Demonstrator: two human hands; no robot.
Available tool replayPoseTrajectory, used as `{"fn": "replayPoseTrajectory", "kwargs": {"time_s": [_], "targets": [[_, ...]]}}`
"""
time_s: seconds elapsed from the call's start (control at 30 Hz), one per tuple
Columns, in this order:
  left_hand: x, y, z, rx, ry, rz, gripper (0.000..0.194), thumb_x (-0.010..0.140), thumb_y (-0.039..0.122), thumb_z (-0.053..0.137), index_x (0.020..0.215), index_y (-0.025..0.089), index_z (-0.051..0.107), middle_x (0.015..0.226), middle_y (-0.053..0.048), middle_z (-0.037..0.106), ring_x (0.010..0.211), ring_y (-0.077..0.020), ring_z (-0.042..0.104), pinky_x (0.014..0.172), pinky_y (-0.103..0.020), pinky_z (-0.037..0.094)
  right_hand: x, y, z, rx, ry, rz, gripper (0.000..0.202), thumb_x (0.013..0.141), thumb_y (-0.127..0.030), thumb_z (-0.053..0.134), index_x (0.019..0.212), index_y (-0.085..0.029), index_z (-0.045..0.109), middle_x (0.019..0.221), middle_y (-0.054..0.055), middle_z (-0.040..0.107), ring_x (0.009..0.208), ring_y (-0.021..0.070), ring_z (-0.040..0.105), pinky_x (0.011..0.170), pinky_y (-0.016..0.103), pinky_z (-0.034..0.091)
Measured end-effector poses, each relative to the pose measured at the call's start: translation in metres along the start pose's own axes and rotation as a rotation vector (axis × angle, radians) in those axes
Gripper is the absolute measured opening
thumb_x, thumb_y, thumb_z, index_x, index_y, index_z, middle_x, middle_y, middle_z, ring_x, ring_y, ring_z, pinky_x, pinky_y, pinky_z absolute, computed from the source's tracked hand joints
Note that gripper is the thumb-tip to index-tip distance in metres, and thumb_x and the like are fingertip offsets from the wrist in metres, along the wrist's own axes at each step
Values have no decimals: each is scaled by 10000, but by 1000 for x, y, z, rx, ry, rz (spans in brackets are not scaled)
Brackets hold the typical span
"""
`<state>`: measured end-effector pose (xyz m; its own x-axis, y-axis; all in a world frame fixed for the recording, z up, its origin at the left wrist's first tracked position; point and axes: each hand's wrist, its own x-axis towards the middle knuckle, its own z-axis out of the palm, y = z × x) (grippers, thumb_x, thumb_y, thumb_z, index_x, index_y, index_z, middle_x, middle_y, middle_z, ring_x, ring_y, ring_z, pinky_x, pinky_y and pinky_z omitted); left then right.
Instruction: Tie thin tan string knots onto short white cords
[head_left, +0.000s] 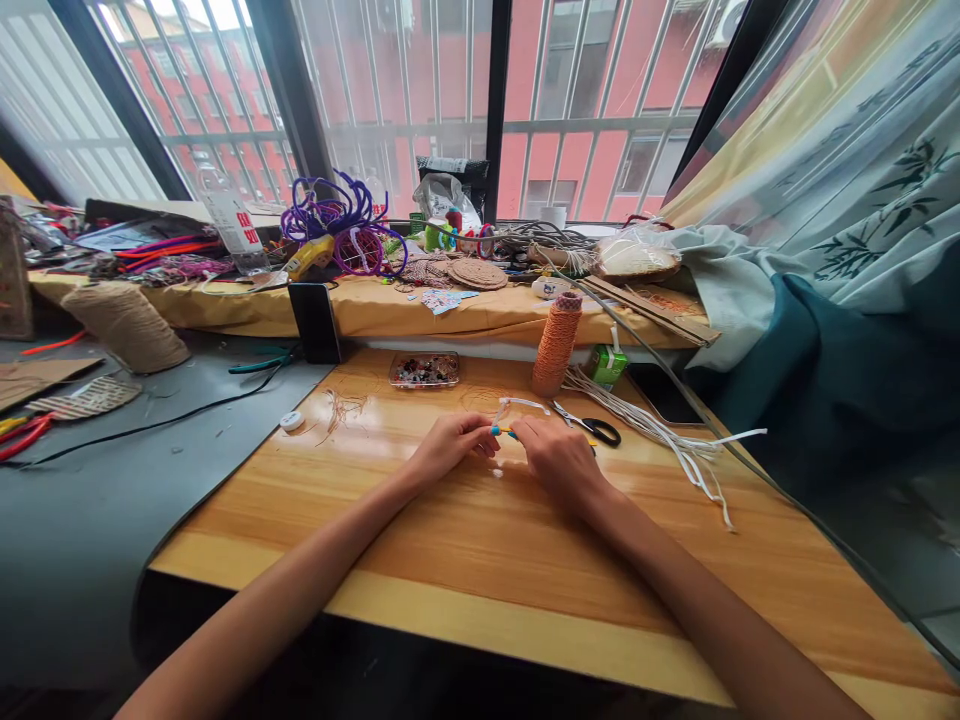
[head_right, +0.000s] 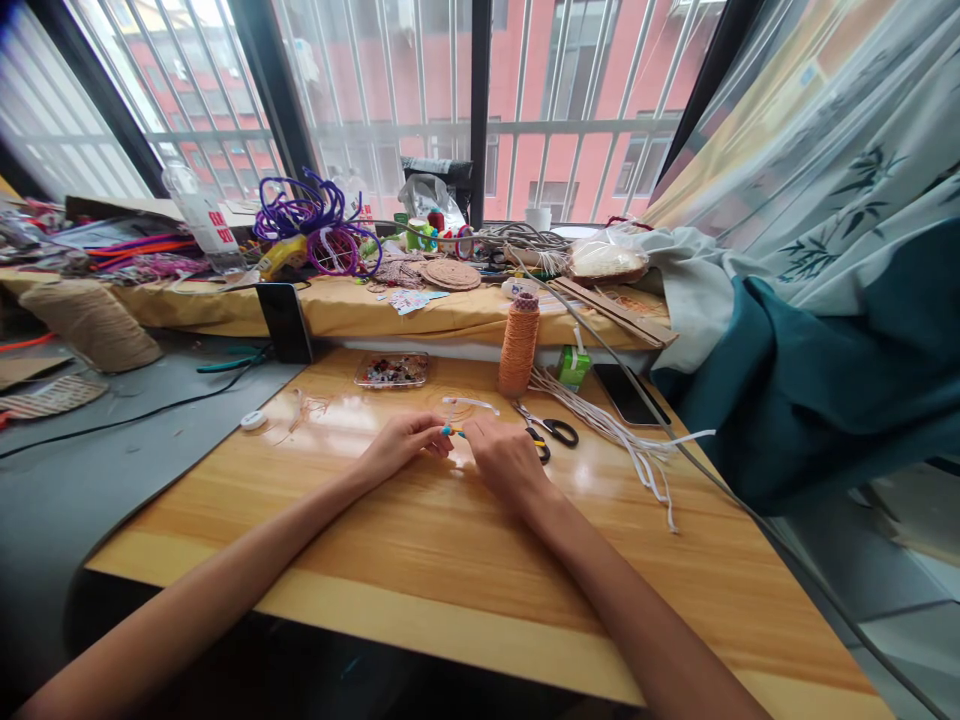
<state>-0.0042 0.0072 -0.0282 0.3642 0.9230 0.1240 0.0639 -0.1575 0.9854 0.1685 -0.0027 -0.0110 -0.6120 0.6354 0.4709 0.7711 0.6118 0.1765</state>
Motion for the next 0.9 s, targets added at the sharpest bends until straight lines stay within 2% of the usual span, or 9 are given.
{"fn": "replayPoseTrajectory", "kwargs": {"time_s": [0.17,0.27,0.43,0.67,0.8,0.9], "targets": [[1,3,-1,-86,-35,2,253,657,251,597,878,128,580,753,-24,627,680,-108,582,690,-251,464,0,1,1,-33,49,1,193,763,-96,373,755,-157,556,649,34,569,577,122,479,496,240,193],[1,3,0,-112,-25,11,256,651,240,603,880,129,574,777,-31,634,718,-122,589,711,-268,462,0,2,-1,-25,48,-10,190,747,-82,373,737,-158,547,646,30,567,587,120,486,495,238,192],[0,3,0,-93,15,33,202,656,236,599,822,122,577,759,-33,634,712,-125,591,704,-265,462,0,3,-2,16,-29,15,190,749,-94,376,763,-170,550,684,22,588,615,126,515,508,234,214],[-1,4,-3,-51,32,8,222,665,321,589,717,107,565,674,-35,621,621,-123,590,637,-262,477,-1,-5,-3,87,-158,81,235,828,-167,320,950,-174,522,793,52,621,606,121,543,453,225,215],[1,0,-5,-119,36,-18,252,647,344,604,711,106,552,633,-29,615,593,-120,582,624,-264,474,-1,-6,0,111,-51,29,235,851,-286,331,947,-157,502,890,68,590,683,118,538,432,207,211],[3,-2,-5,-150,9,-82,261,639,349,609,716,104,557,626,-26,610,590,-113,575,623,-258,468,-1,-1,1,81,-9,-63,186,842,-235,350,866,-159,518,783,42,578,627,107,510,455,206,211]]}}
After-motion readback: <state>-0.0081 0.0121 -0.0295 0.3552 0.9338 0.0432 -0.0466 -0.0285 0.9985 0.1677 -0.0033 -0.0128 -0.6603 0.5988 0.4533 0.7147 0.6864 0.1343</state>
